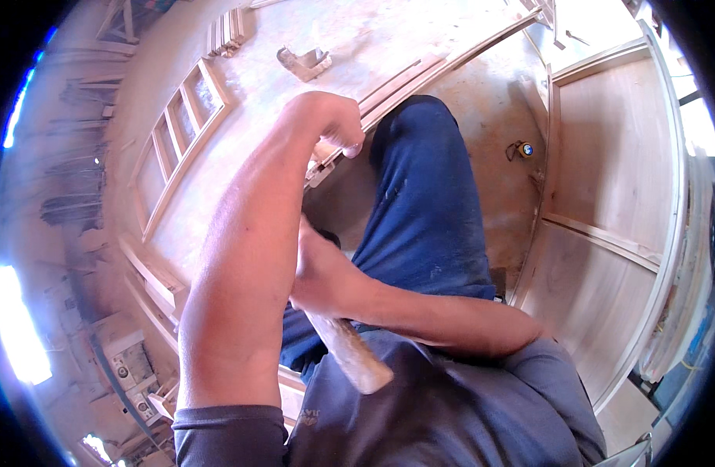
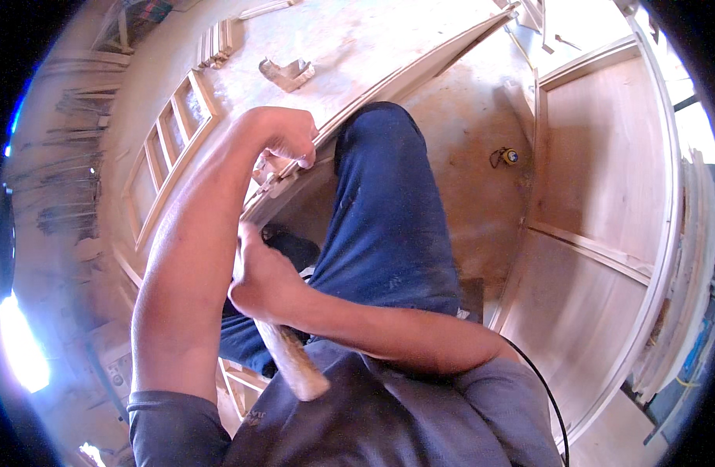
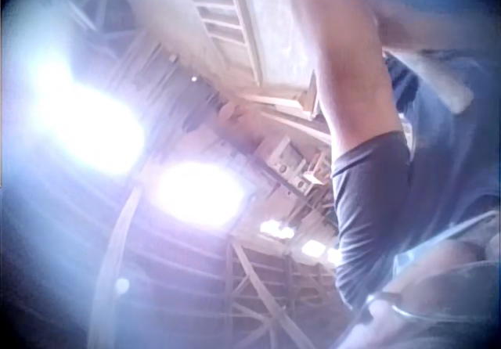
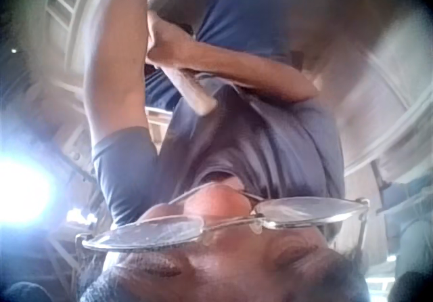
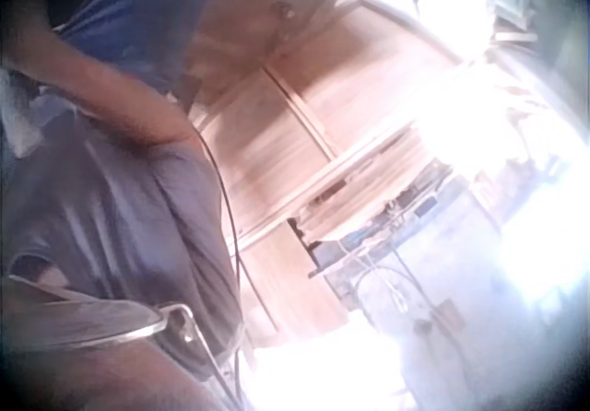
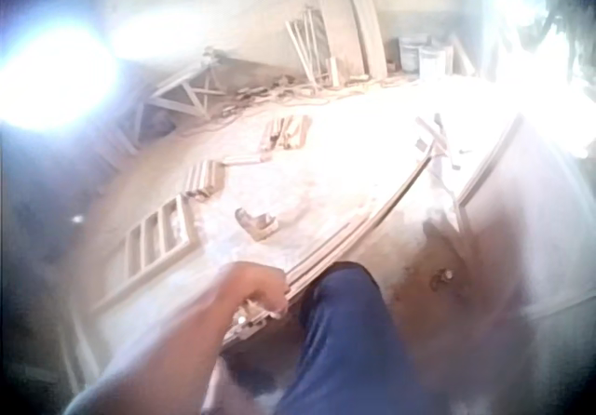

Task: The person picks up a large rectangular wooden panel and places it on the floor. They then position two long wooden strips along the edges of the panel and use a hammer to drive nails into the wood, securing the strips to the panel to form a frame.

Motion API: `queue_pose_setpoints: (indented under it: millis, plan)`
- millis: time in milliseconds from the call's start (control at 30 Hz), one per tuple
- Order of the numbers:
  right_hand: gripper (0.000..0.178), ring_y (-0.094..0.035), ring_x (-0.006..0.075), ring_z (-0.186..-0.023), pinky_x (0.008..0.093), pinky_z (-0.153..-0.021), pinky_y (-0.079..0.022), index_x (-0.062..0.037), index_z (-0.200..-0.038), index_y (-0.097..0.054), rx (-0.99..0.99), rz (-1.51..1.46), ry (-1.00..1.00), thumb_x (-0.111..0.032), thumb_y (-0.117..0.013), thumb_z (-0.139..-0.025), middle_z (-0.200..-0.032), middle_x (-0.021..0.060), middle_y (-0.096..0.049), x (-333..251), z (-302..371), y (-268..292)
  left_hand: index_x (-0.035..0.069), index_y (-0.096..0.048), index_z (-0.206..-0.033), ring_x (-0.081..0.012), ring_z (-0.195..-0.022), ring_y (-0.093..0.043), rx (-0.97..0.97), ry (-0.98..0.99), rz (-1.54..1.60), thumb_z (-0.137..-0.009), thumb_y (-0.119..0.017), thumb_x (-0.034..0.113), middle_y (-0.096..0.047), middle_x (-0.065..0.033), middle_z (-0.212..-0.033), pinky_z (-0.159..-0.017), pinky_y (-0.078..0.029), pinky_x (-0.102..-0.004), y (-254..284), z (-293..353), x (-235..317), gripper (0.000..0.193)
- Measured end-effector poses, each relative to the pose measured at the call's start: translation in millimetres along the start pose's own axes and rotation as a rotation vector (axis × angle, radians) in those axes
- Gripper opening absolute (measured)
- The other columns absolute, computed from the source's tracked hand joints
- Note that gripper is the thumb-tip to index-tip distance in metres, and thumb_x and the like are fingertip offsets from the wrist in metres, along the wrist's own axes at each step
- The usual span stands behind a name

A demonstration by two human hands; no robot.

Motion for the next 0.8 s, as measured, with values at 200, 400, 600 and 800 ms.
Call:
queue_pose_setpoints:
  millis: [200, 400, 600, 800]
  plan:
    - [0.056, -0.063, 0.0366, -0.114, 0.0414, -0.093, -0.051, 0.0042, -0.126, -0.057, 0.023, 0.603, 0.175, -0.020, -0.081, -0.080, -0.118, 0.0233, -0.065, 10.9, -3.4, -24.6, 0.007, -0.070, -0.125, -0.0342, -0.115, -0.067, -0.102, 0.131, -0.053, -0.076, -0.073, 0.022, -0.068, -0.0174, -0.129, -0.096, -0.054, -0.0433, 9.6, 12.2, 11.7, 0.051]
    - [0.074, -0.063, 0.0494, -0.110, 0.0506, -0.097, -0.049, 0.0003, -0.145, -0.035, 0.051, 0.151, 0.158, -0.024, -0.072, -0.086, -0.113, 0.0369, -0.064, 15.7, -14.0, -13.6, 0.007, -0.072, -0.122, -0.0343, -0.114, -0.068, -0.071, 0.086, -0.062, -0.075, -0.071, 0.021, -0.070, -0.0167, -0.125, -0.096, -0.053, -0.0434, 9.0, 5.5, 13.1, 0.049]
    - [0.077, -0.061, 0.0501, -0.114, 0.0508, -0.100, -0.047, 0.0018, -0.148, -0.031, 0.083, 0.057, 0.141, -0.017, -0.070, -0.085, -0.119, 0.0375, -0.062, 15.2, -18.1, 2.6, 0.007, -0.072, -0.122, -0.0343, -0.116, -0.067, -0.083, 0.057, -0.030, -0.076, -0.070, 0.018, -0.069, -0.0164, -0.128, -0.097, -0.053, -0.0432, 7.0, 6.3, 8.1, 0.048]
    - [0.082, -0.060, 0.0492, -0.117, 0.0481, -0.104, -0.045, 0.0049, -0.152, -0.026, 0.084, 0.279, 0.046, 0.001, -0.058, -0.077, -0.115, 0.0384, -0.063, 3.7, -20.2, 17.1, -0.004, -0.071, -0.114, -0.0323, -0.097, -0.071, 0.134, -0.054, 0.041, -0.074, -0.077, 0.033, -0.072, -0.0207, -0.113, -0.082, -0.055, -0.0423, 4.9, 1.3, -16.3, 0.054]
Point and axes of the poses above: each hand's wrist, its own z-axis away from the middle knuckle, its own y-axis out of the back of the hand, x = y × z, the point moved 4 cm from there along -z, towards the middle knuckle
